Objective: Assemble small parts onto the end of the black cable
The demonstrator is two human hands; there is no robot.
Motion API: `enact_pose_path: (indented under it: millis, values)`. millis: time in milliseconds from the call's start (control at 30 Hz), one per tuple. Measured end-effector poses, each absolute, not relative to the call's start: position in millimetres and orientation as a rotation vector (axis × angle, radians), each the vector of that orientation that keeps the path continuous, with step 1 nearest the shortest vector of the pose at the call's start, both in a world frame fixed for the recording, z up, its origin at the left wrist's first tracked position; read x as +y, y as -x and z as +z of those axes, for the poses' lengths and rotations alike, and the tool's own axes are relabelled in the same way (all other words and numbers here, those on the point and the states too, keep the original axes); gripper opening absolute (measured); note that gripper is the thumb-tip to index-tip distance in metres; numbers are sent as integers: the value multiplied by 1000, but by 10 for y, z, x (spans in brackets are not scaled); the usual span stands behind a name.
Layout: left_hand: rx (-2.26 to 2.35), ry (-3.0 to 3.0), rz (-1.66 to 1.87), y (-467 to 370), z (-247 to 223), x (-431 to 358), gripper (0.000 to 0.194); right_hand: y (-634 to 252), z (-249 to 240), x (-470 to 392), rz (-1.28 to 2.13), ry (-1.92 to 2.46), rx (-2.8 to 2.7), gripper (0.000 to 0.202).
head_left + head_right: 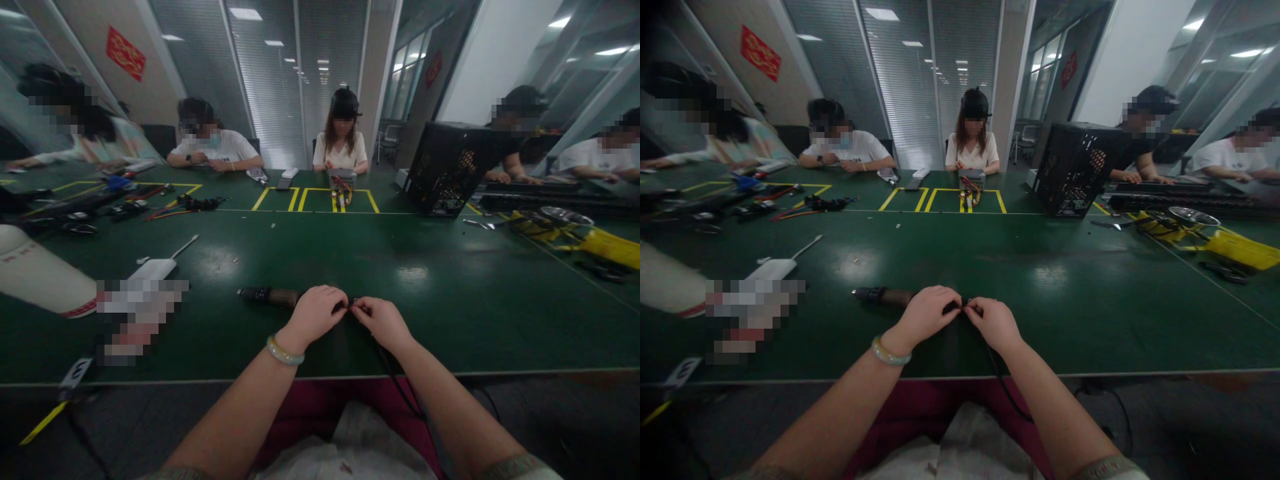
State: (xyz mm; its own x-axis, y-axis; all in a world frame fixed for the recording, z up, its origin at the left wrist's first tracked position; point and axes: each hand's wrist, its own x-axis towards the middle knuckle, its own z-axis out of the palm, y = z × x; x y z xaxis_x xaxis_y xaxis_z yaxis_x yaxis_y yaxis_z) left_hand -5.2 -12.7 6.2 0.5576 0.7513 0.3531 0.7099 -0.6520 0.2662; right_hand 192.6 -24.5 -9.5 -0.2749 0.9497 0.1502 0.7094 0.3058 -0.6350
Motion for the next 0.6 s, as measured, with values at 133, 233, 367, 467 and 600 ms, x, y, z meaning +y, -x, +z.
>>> enact_pose_path:
  millis: [133, 233, 367, 467, 600]
  values:
    - [1308, -2666, 691, 57, 54, -127, 11, -1926, -86, -250, 623, 1472, -2073, 21]
    - [1332, -2656, 697, 60, 45, -127, 13, -1922, -81, -257, 632, 1472, -2061, 21]
    - [1283, -2673, 687, 60, 43, -123, 8, -1921, -90, -255, 642, 1484, -2060, 21]
    - [1261, -2676, 688, 59, 47, -125, 7, -1929, -100, -248, 638, 1470, -2064, 21]
    - [1338, -2648, 702, 56, 48, -133, 13, -1936, -105, -242, 621, 1464, -2067, 20]
